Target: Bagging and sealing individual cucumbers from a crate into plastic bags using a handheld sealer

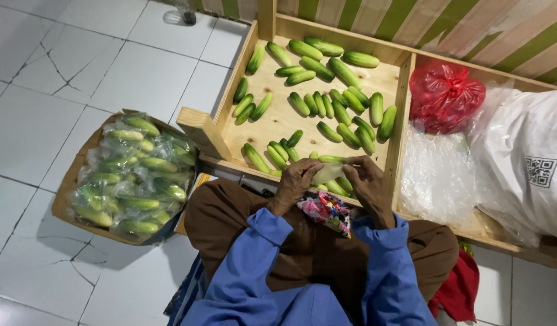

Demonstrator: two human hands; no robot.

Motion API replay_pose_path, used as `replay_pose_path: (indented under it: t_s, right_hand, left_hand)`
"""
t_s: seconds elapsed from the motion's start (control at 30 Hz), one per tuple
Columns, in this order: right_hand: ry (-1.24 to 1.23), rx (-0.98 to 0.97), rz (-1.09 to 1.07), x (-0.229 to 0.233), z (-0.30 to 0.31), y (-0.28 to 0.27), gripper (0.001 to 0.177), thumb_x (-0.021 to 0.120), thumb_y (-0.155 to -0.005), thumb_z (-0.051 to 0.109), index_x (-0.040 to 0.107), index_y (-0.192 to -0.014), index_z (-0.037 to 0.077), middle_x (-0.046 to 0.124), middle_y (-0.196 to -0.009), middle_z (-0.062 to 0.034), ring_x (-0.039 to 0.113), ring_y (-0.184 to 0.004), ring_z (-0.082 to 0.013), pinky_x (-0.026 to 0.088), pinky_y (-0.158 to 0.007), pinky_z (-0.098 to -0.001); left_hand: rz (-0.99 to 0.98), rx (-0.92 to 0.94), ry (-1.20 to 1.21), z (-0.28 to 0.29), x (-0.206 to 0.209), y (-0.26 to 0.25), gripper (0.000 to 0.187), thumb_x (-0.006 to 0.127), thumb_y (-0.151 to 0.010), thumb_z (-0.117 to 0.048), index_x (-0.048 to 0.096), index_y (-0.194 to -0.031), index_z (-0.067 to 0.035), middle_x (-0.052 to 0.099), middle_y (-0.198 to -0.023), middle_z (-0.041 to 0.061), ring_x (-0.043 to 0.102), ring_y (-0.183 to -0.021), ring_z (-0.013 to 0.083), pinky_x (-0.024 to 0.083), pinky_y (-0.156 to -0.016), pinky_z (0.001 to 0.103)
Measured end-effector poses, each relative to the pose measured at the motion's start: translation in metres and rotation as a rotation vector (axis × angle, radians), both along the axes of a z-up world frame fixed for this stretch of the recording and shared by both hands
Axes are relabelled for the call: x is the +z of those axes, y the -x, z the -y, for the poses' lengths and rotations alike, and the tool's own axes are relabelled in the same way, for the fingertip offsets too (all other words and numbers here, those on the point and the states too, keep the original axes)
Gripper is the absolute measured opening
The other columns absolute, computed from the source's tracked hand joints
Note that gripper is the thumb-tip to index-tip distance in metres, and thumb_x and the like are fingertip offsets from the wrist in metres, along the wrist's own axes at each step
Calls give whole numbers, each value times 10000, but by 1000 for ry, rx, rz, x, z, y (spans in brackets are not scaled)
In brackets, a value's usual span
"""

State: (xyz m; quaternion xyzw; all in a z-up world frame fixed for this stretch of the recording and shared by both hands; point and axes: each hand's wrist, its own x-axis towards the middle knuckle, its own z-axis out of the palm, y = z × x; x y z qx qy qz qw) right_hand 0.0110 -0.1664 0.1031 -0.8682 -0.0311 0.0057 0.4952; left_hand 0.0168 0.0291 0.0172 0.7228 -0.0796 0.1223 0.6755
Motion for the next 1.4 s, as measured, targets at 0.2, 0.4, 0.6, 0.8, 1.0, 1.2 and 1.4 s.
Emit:
replay_pose_path:
  t_s: [0.2,0.4,0.6,0.8,1.0,1.2,1.4]
  right_hand:
    - [-390,265,5,-20,-3,-5,722,863,-765,40,589,-1433,52,641,-1350,-231,537,-1332,-384,404,-1129,-551]
    - [-384,306,20,-26,-13,-8,775,873,-757,39,585,-1468,150,714,-1285,-149,640,-1232,-247,462,-1078,-478]
    - [-589,-16,-55,-18,-22,-6,89,657,-1023,129,679,-1061,52,760,-869,-148,693,-843,-140,601,-750,-281]
    - [-386,256,152,-9,-31,20,987,933,-705,267,403,-1521,99,608,-1407,-191,533,-1352,-347,341,-1140,-594]
    - [-547,-36,167,-29,-53,19,86,674,-985,22,707,-1060,48,774,-907,-132,727,-882,-184,602,-863,-397]
    - [-589,-75,138,-17,-43,14,47,776,-916,30,737,-943,36,764,-832,-125,671,-834,-109,588,-794,-321]
    - [-733,-96,-24,-27,-21,4,384,602,-893,-58,729,-1238,54,763,-1018,-105,708,-984,-132,599,-860,-295]
  left_hand:
    - [17,-114,34,-8,39,2,180,658,-1037,-185,773,-914,-123,665,-723,57,606,-701,115,560,-704,320]
    - [-35,26,-20,-17,30,-3,204,666,-1020,-195,762,-857,-118,665,-594,65,644,-588,148,562,-625,305]
    - [-79,115,18,-17,37,3,221,646,-1031,-201,756,-857,-121,697,-575,60,663,-545,139,560,-582,284]
    - [-121,226,17,-13,41,5,258,635,-1046,-216,732,-833,-107,735,-645,86,700,-573,169,572,-608,289]
    - [-131,189,7,-12,53,14,157,646,-999,-133,758,-897,-92,736,-653,123,720,-618,185,591,-642,316]
    - [-235,77,82,-19,20,13,44,778,-912,-156,809,-894,-131,743,-670,85,646,-618,84,576,-632,291]
    - [-222,52,104,-7,37,21,85,726,-950,-144,810,-933,-139,690,-587,61,658,-594,100,572,-612,269]
